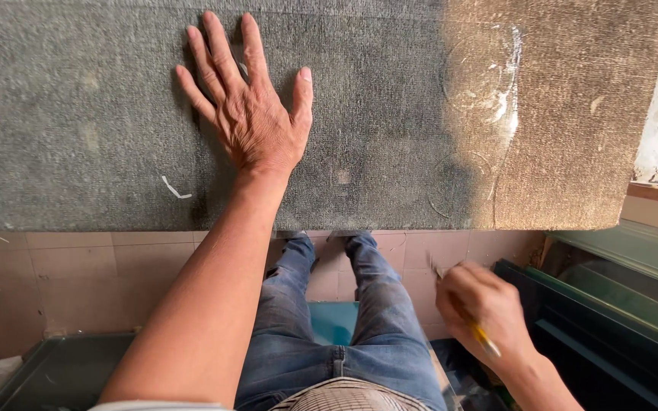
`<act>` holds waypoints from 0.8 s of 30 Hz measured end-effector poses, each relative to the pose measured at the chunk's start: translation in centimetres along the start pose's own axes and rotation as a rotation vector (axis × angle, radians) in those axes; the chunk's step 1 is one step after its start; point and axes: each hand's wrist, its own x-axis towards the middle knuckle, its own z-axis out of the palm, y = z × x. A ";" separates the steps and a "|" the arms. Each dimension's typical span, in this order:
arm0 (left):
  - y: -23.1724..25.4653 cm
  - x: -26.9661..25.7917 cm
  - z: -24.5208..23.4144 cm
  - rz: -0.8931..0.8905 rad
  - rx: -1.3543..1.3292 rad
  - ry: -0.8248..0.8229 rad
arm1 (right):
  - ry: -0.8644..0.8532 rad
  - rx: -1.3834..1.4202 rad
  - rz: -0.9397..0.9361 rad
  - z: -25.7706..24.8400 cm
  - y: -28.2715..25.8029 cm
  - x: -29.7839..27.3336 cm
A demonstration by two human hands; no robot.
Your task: Measuring and cutting a circular piece of glass using a circular glass cutter on a workshop table
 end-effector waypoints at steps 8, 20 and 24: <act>1.1 -8.6 -5.5 0.103 -0.517 0.365 | -0.057 0.308 0.421 2.4 6.7 -5.2; 8.9 -18.1 2.3 -1.523 -1.660 -0.192 | 0.570 1.456 0.792 8.1 1.8 5.4; 6.9 -19.3 7.1 -1.383 -1.600 -0.125 | 0.627 1.519 0.686 9.9 2.6 5.3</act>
